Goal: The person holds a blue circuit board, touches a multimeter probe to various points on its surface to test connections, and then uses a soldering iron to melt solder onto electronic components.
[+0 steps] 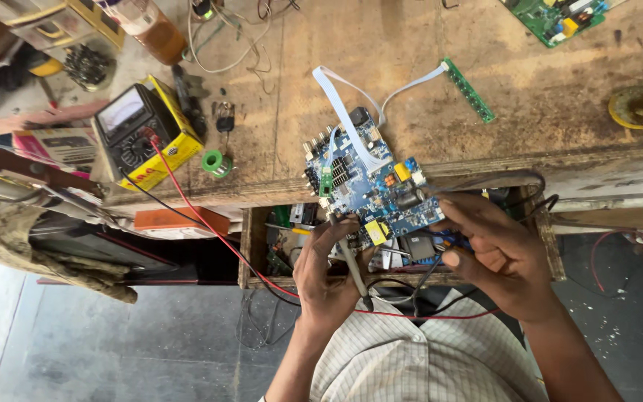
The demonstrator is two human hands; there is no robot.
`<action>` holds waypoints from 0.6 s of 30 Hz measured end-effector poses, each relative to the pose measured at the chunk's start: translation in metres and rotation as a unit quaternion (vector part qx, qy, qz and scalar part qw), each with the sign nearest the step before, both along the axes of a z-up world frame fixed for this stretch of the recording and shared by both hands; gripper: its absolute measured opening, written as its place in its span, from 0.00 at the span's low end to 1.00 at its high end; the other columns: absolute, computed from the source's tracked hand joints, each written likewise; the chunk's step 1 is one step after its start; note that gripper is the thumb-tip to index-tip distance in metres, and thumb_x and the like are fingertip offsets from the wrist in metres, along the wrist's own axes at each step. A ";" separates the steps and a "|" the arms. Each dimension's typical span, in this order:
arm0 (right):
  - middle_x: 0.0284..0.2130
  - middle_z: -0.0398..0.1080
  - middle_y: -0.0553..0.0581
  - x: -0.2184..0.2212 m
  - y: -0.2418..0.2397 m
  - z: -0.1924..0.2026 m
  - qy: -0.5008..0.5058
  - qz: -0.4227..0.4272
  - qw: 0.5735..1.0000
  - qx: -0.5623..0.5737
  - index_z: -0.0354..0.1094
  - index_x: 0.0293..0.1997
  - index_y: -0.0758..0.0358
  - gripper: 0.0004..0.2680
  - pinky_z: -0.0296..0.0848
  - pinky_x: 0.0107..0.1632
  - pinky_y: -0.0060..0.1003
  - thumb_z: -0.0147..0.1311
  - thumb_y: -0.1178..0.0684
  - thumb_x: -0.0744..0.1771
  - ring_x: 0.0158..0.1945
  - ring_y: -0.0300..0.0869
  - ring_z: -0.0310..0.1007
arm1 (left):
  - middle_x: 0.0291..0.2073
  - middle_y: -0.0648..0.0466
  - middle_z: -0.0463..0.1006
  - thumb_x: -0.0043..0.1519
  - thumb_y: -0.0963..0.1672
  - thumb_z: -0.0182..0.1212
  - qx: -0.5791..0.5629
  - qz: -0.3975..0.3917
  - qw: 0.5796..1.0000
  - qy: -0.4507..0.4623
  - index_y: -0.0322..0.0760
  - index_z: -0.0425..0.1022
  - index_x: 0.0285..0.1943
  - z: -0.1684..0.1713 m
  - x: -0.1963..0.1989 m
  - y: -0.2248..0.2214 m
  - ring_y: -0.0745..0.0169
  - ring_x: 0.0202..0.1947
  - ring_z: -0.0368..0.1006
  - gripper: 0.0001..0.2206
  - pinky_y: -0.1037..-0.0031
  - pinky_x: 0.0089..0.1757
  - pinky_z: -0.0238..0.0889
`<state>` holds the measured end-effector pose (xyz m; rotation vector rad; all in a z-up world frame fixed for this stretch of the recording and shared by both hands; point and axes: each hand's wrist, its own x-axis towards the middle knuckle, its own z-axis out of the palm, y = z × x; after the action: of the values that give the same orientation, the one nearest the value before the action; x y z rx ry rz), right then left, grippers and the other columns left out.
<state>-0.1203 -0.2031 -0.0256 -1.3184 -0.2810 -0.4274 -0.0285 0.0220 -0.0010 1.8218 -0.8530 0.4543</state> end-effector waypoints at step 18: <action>0.64 0.68 0.61 -0.005 0.007 0.066 -0.004 -0.130 0.957 -0.258 0.64 0.67 0.63 0.22 0.65 0.67 0.43 0.60 0.62 0.64 0.70 0.49 0.65 | 0.58 0.43 0.78 0.55 0.34 0.72 -0.184 -0.073 0.936 0.292 0.30 0.64 0.64 0.007 -0.009 0.003 0.64 0.42 0.76 0.28 0.79 0.36 0.71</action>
<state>-0.1253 -0.1957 0.0404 -1.8774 -0.2338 -0.6061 -0.0374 0.0253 0.0062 1.4139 -0.4444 -0.0372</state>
